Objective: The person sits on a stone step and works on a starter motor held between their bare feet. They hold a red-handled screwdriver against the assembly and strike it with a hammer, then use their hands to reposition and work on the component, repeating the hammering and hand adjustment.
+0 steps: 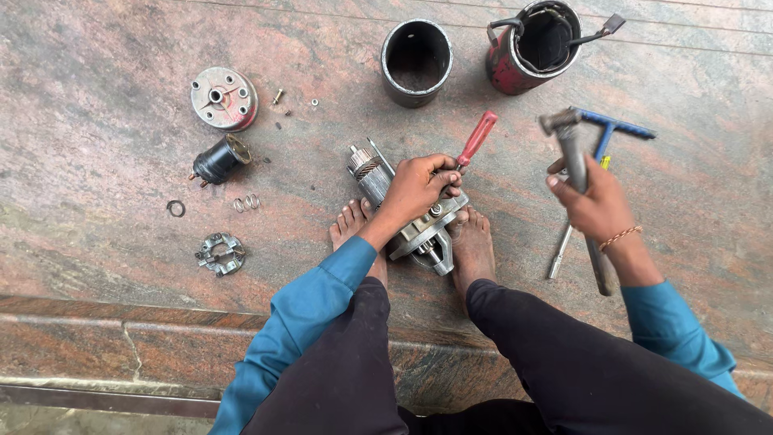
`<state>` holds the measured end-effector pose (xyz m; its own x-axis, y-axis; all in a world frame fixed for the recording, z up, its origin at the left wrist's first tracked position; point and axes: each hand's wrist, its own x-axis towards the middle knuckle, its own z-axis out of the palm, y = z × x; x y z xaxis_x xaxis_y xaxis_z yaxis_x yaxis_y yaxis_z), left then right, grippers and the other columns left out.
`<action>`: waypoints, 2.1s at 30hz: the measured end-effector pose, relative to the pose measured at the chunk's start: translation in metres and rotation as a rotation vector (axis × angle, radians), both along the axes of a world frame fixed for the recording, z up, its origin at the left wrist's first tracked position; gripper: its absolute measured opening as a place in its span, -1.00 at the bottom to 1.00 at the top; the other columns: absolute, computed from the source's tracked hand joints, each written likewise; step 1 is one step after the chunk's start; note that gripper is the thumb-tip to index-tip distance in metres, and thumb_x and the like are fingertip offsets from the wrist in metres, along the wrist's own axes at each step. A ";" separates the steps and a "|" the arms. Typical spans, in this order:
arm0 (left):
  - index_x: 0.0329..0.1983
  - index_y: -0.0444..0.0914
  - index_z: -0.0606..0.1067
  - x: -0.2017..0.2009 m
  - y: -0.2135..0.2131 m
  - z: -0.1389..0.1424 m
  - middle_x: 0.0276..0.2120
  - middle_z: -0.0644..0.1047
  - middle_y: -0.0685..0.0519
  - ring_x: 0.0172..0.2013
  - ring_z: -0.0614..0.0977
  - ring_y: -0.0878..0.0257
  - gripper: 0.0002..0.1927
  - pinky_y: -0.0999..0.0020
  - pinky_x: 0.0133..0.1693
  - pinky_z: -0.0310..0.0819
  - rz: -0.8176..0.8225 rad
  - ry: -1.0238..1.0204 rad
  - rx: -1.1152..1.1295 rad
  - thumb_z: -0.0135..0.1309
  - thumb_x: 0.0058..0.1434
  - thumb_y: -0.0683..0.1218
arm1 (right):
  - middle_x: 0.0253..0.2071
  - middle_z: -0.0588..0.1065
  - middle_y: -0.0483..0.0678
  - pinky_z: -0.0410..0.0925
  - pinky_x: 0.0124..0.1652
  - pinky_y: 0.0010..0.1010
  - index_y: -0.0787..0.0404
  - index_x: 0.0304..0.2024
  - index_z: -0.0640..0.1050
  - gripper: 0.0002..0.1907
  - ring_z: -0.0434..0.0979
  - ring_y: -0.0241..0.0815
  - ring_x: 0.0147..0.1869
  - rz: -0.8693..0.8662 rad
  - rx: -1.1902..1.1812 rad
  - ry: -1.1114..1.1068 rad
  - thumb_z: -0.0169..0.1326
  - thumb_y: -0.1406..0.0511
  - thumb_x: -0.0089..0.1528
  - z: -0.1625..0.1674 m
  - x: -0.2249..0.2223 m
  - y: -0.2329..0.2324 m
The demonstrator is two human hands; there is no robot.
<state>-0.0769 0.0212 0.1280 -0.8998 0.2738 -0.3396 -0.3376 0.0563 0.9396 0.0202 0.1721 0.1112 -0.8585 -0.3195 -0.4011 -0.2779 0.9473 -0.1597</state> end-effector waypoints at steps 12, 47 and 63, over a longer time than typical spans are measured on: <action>-0.01 -0.43 0.51 0.004 -0.003 0.002 -0.28 0.69 -0.07 -0.26 0.78 0.25 -0.82 0.39 -0.24 0.69 -0.044 0.094 -0.103 0.02 0.38 -0.24 | 0.36 0.17 0.25 -0.03 0.42 -0.08 0.39 0.33 0.14 -0.19 0.07 0.14 0.52 -0.025 -0.019 -0.018 0.14 0.44 0.05 -0.009 0.000 -0.001; -0.01 -0.40 0.39 0.013 -0.008 -0.004 -0.20 0.70 -0.09 -0.15 0.78 0.20 -0.87 0.35 -0.14 0.72 -0.026 0.163 -0.057 -0.07 0.43 -0.25 | 0.37 0.22 0.19 0.01 0.43 -0.13 0.30 0.30 0.25 -0.30 0.09 0.11 0.54 0.046 0.110 -0.024 0.14 0.38 0.11 -0.018 0.003 0.005; 0.07 -0.36 0.30 0.015 -0.008 0.007 -0.11 0.68 -0.10 -0.03 0.74 0.11 -0.82 0.28 -0.07 0.63 -0.074 0.194 -0.111 -0.12 0.46 -0.20 | 0.38 0.20 0.20 -0.01 0.42 -0.12 0.30 0.30 0.27 -0.25 0.07 0.12 0.54 0.063 0.087 -0.016 0.18 0.37 0.06 -0.026 0.008 0.001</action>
<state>-0.0617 0.0128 0.1348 -0.9300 0.3122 -0.1942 -0.1425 0.1809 0.9731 0.0286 0.1735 0.0855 -0.8309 -0.3363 -0.4432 -0.3356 0.9384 -0.0829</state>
